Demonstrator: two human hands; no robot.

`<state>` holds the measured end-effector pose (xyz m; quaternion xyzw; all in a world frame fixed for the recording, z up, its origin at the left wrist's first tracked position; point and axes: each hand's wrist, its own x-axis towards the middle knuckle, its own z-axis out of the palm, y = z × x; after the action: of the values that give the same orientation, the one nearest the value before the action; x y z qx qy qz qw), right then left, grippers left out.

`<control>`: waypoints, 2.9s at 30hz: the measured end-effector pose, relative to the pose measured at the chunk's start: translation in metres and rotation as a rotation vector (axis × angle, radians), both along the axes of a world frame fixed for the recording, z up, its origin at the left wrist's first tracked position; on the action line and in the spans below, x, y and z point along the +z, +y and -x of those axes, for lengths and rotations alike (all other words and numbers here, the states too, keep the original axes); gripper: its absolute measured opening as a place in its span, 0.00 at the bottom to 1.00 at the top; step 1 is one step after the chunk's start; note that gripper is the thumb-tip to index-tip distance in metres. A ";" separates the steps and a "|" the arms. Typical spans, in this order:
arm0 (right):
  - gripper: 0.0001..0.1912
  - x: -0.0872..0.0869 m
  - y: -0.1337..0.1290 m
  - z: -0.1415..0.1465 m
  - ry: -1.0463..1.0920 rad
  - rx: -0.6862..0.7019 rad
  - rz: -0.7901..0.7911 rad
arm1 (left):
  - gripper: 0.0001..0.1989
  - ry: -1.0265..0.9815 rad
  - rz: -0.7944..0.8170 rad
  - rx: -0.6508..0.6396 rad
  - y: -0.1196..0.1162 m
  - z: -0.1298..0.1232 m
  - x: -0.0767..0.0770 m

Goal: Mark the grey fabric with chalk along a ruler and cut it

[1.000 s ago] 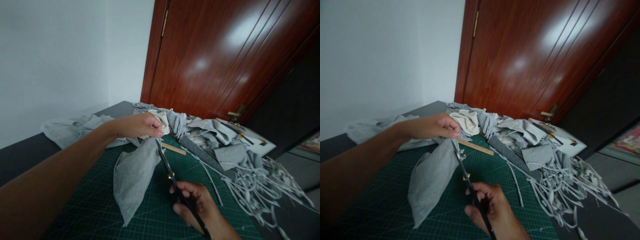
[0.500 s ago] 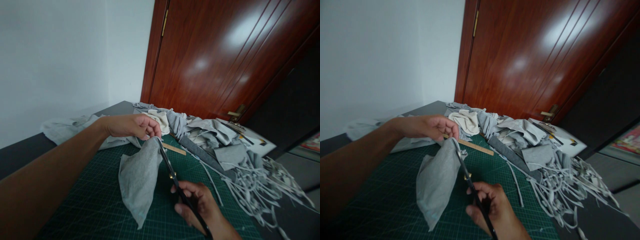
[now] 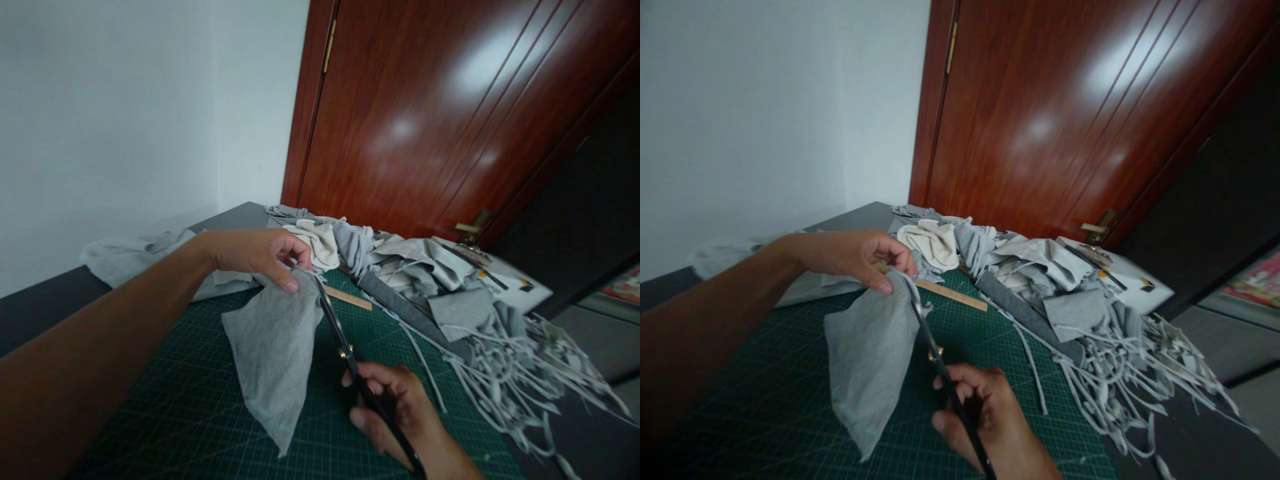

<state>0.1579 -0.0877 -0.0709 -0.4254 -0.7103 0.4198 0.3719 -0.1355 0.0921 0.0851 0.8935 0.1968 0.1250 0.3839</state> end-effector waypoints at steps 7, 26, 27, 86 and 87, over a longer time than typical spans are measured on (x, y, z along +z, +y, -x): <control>0.15 0.000 -0.001 0.000 0.025 0.008 -0.006 | 0.10 -0.035 0.057 0.040 0.000 0.008 0.003; 0.13 -0.001 0.001 -0.004 0.013 0.036 -0.017 | 0.11 -0.087 -0.086 0.066 -0.005 0.007 0.009; 0.13 -0.001 0.001 -0.005 0.009 0.035 -0.022 | 0.10 -0.089 -0.119 0.064 -0.006 0.006 0.010; 0.35 -0.022 -0.003 -0.013 0.137 0.009 -0.036 | 0.11 -0.062 -0.264 0.061 -0.024 -0.013 0.017; 0.36 -0.022 -0.003 -0.013 0.136 -0.002 -0.041 | 0.11 -0.062 -0.266 0.060 -0.024 -0.013 0.017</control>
<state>0.1710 -0.0904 -0.0931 -0.3890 -0.6914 0.4325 0.4283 -0.1229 0.0685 0.1025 0.9259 0.1930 0.1890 0.2641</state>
